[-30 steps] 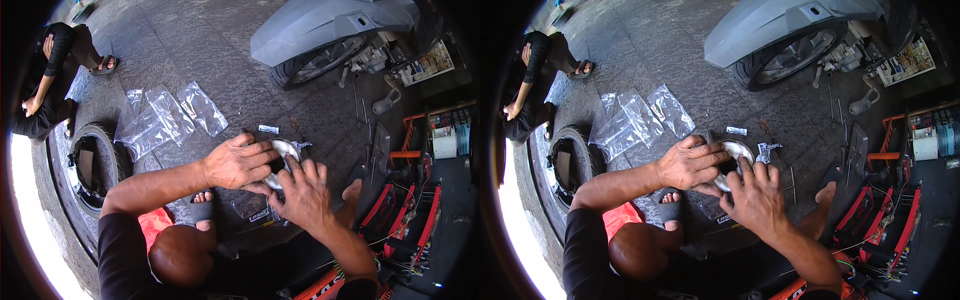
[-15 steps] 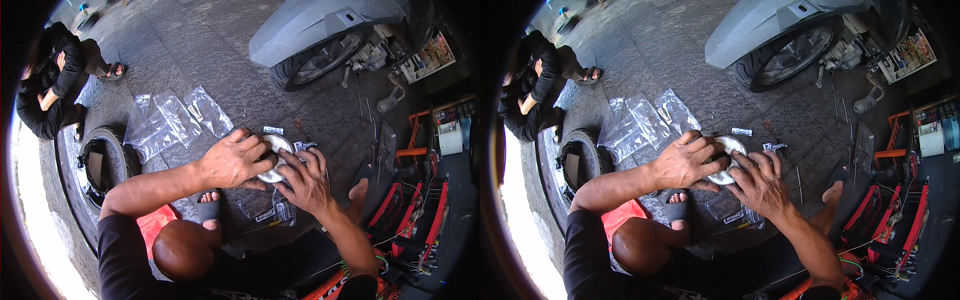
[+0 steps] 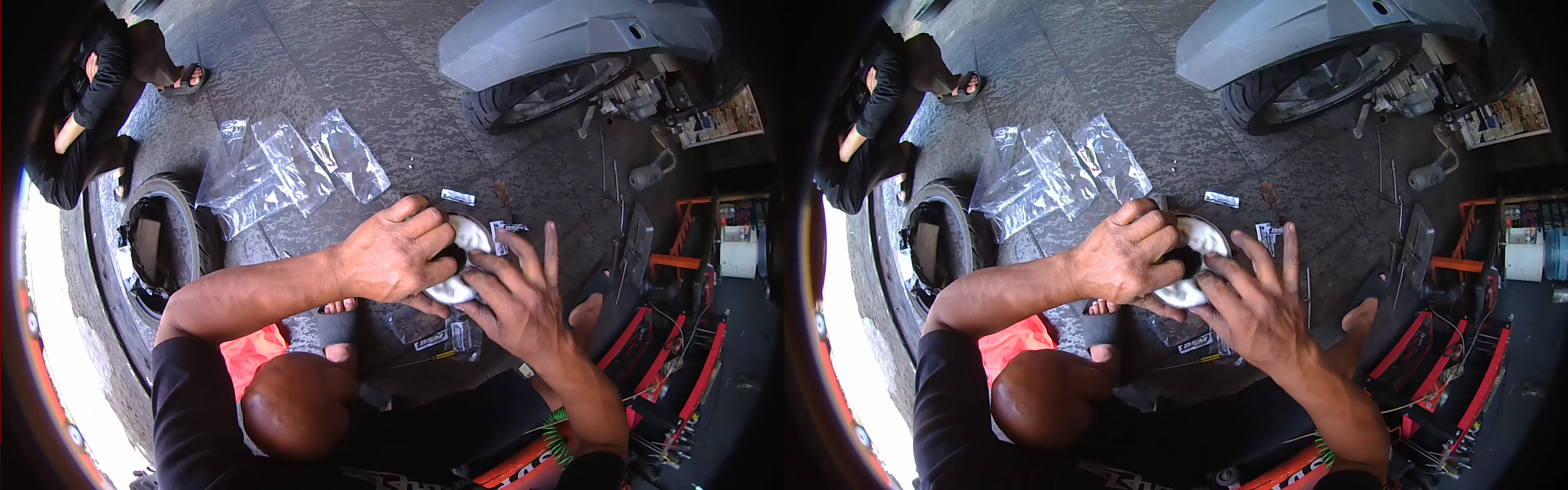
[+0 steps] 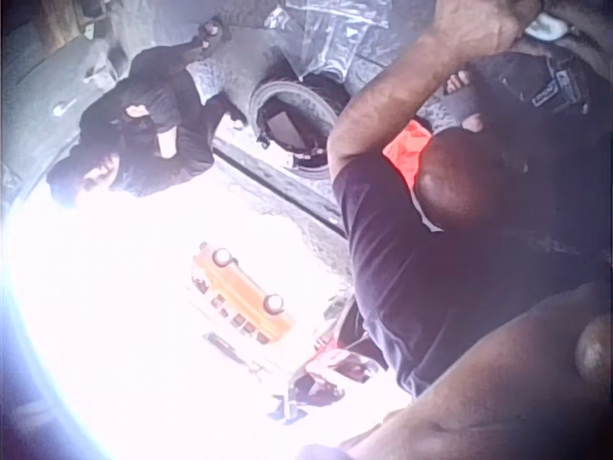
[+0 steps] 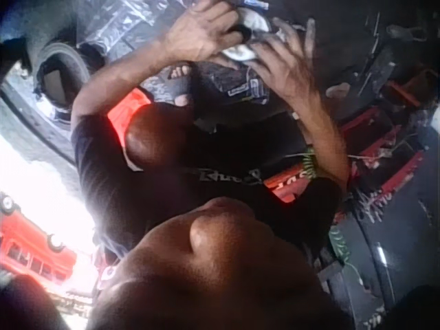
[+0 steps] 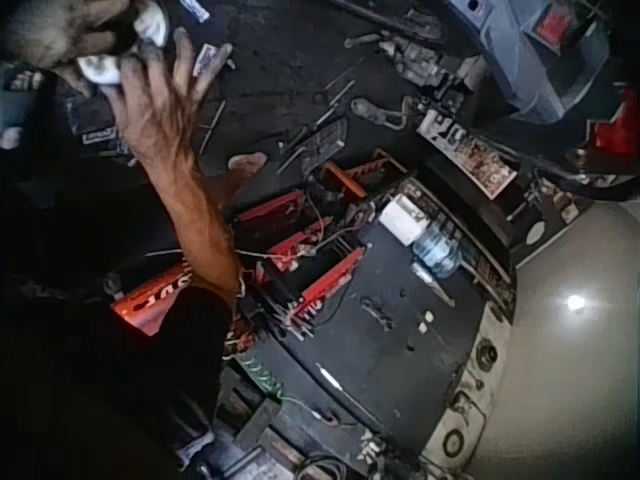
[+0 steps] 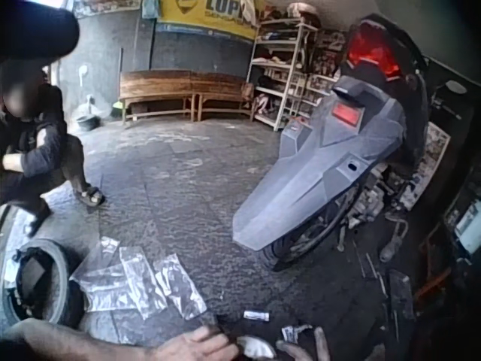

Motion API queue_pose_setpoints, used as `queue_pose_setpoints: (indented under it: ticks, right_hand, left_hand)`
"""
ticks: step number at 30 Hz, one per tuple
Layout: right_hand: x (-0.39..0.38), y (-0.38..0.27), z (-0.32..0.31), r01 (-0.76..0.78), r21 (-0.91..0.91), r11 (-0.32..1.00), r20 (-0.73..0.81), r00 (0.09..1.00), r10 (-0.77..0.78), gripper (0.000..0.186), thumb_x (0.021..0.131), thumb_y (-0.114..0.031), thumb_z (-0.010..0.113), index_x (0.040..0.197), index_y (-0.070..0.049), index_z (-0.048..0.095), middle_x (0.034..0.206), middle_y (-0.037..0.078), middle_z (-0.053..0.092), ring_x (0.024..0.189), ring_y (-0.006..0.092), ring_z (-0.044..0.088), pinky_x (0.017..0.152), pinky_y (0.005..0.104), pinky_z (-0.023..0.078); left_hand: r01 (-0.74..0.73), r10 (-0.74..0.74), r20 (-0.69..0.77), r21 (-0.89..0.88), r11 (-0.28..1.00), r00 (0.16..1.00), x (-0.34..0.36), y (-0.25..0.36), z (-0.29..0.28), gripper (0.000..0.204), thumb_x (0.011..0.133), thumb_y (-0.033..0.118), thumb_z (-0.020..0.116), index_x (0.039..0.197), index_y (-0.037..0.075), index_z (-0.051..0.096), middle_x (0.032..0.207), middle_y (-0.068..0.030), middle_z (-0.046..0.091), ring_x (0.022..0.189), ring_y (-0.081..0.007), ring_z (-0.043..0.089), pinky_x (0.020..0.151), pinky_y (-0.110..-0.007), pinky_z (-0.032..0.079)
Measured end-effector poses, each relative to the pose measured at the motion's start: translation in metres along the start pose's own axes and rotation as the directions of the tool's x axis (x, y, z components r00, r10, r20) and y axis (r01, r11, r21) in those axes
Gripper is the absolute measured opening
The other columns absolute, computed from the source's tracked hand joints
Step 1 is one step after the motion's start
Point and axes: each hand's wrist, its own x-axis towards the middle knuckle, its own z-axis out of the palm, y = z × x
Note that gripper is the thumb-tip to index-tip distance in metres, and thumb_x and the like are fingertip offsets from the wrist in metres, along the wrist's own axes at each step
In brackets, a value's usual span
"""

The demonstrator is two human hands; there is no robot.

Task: The person pushes material into a motorcycle exhaust silencer using a T-wrench, unpacks new fiberglass wool from a plastic wrapper, plugs a power cord into an electrical socket, and packs the fiberglass wool into the silencer by hand.

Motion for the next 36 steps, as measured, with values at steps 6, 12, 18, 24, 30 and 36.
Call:
queue_pose_setpoints:
  ticks: [6, 12, 18, 24, 30, 36]
  right_hand:
    - [-0.006, -0.011, -0.001, -0.06, 0.03, 0.998, 0.036, 0.998, 0.058, 0.033, 0.082, -0.032, 0.078, 0.107, -0.011, 0.073, 0.126, 0.008, 0.066, 0.134, 0.0351, 0.048, 0.116, 0.0726, 0.012]
    - [-0.015, -0.008, -0.013, -0.038, 0.159, 0.987, 0.149, 0.989, 0.014, 0.044, 0.087, -0.022, 0.073, 0.129, -0.016, 0.061, 0.139, 0.016, 0.057, 0.137, 0.0435, 0.043, 0.117, 0.0706, 0.013]
    - [-0.008, -0.015, -0.02, -0.128, 0.195, 0.972, 0.211, 0.974, 0.086, 0.035, 0.089, -0.023, 0.07, 0.124, -0.016, 0.069, 0.143, 0.019, 0.052, 0.138, 0.0458, 0.041, 0.116, 0.0706, 0.014]
    - [-0.001, -0.025, -0.025, -0.164, 0.087, 0.983, 0.2, 0.969, 0.144, 0.028, 0.091, -0.025, 0.067, 0.114, -0.011, 0.074, 0.142, 0.019, 0.051, 0.137, 0.0473, 0.041, 0.115, 0.0709, 0.016]
    - [-0.009, -0.022, -0.015, -0.184, 0.132, 0.974, 0.172, 0.972, 0.16, 0.029, 0.089, -0.025, 0.07, 0.114, -0.012, 0.075, 0.142, 0.019, 0.051, 0.14, 0.0466, 0.038, 0.115, 0.0723, 0.016]
    - [-0.008, -0.017, -0.022, -0.146, 0.112, 0.983, 0.153, 0.98, 0.129, 0.026, 0.087, -0.023, 0.072, 0.11, -0.011, 0.074, 0.139, 0.02, 0.056, 0.141, 0.0437, 0.039, 0.115, 0.0719, 0.016]
  left_hand:
    - [0.05, -0.05, 0.006, 0.07, 0.996, 0.999, 0.001, 0.013, -0.003, 0.051, 0.067, 0.058, 0.074, 0.086, 0.01, 0.068, 0.1, -0.0077, 0.059, 0.099, -0.0231, 0.056, 0.088, -0.038, 0.042]
    - [0.068, -0.076, 0.067, 0.115, 0.991, 0.995, 0.004, 0.019, -0.008, 0.056, 0.071, 0.06, 0.072, 0.092, 0.008, 0.069, 0.106, -0.0078, 0.062, 0.103, -0.0216, 0.056, 0.088, -0.036, 0.04]
    - [0.104, -0.107, 0.041, 0.067, 0.992, 0.993, 0.0, 0.017, -0.005, 0.055, 0.071, 0.059, 0.072, 0.093, 0.009, 0.068, 0.104, -0.0067, 0.062, 0.103, -0.022, 0.055, 0.087, -0.037, 0.04]
    - [0.105, -0.106, 0.017, 0.049, 0.993, 0.994, 0.005, 0.017, -0.003, 0.052, 0.073, 0.058, 0.072, 0.092, 0.01, 0.066, 0.104, -0.0064, 0.061, 0.102, -0.0222, 0.056, 0.086, -0.037, 0.041]
    - [0.124, -0.122, -0.044, 0.045, 0.991, 0.992, 0.001, 0.028, 0.003, 0.052, 0.078, 0.052, 0.072, 0.106, 0.01, 0.059, 0.113, -0.0108, 0.063, 0.112, -0.0271, 0.059, 0.097, -0.045, 0.042]
    - [0.208, -0.208, 0.137, 0.017, 0.978, 0.968, 0.003, 0.045, -0.025, 0.031, 0.086, 0.035, 0.071, 0.108, 0.015, 0.064, 0.135, -0.0183, 0.057, 0.132, -0.0349, 0.052, 0.112, -0.061, 0.031]
